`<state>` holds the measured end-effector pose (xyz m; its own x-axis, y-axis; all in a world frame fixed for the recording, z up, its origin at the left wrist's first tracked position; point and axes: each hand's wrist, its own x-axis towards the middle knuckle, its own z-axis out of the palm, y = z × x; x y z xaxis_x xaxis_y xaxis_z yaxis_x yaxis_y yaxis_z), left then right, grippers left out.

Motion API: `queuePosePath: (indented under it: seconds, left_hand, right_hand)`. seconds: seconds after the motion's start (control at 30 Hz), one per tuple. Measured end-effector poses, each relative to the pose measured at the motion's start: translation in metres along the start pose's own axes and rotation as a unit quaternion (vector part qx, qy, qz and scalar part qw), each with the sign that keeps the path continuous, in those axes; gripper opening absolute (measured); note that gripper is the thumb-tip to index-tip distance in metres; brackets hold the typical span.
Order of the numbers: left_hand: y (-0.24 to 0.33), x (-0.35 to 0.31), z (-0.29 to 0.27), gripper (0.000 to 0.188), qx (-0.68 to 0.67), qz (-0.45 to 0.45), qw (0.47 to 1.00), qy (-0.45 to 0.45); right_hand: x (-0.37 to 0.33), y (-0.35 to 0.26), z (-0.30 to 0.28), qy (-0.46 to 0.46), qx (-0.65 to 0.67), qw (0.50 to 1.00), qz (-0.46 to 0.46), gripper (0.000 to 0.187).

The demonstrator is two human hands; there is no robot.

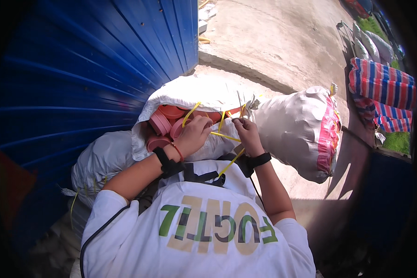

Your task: The person fills a large white sack with pink plastic rings and then secures the sack by tying it with a yellow plastic strap. The person uses a metal hook tool to pull the strap tight and then ties a knot to close the sack.

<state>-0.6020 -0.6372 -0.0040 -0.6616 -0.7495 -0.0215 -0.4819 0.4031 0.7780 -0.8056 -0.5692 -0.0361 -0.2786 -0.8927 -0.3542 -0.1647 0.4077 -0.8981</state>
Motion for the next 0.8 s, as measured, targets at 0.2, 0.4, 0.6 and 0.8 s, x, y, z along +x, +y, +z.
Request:
queuePosePath:
  seconds: [0.2, 0.4, 0.6, 0.8]
  left_hand:
    - [-0.069, 0.055, 0.005, 0.022, 0.29, 0.112, 0.948, 0.067]
    - [-0.071, 0.073, -0.007, 0.011, 0.166, -0.002, 0.985, 0.044]
    - [-0.065, 0.073, 0.015, 0.011, 0.075, -0.069, 0.979, 0.174]
    - [-0.07, 0.065, 0.009, 0.009, 0.108, -0.037, 0.987, 0.114]
  right_hand:
    - [0.041, 0.023, 0.067, 0.027, -0.318, 0.948, -0.012, 0.029]
    - [0.056, 0.015, 0.071, 0.051, -0.321, 0.942, -0.084, 0.027]
    - [0.084, 0.009, 0.081, 0.109, -0.304, 0.939, -0.114, 0.018]
    - [0.089, 0.013, 0.075, -0.015, -0.392, 0.912, -0.118, 0.022]
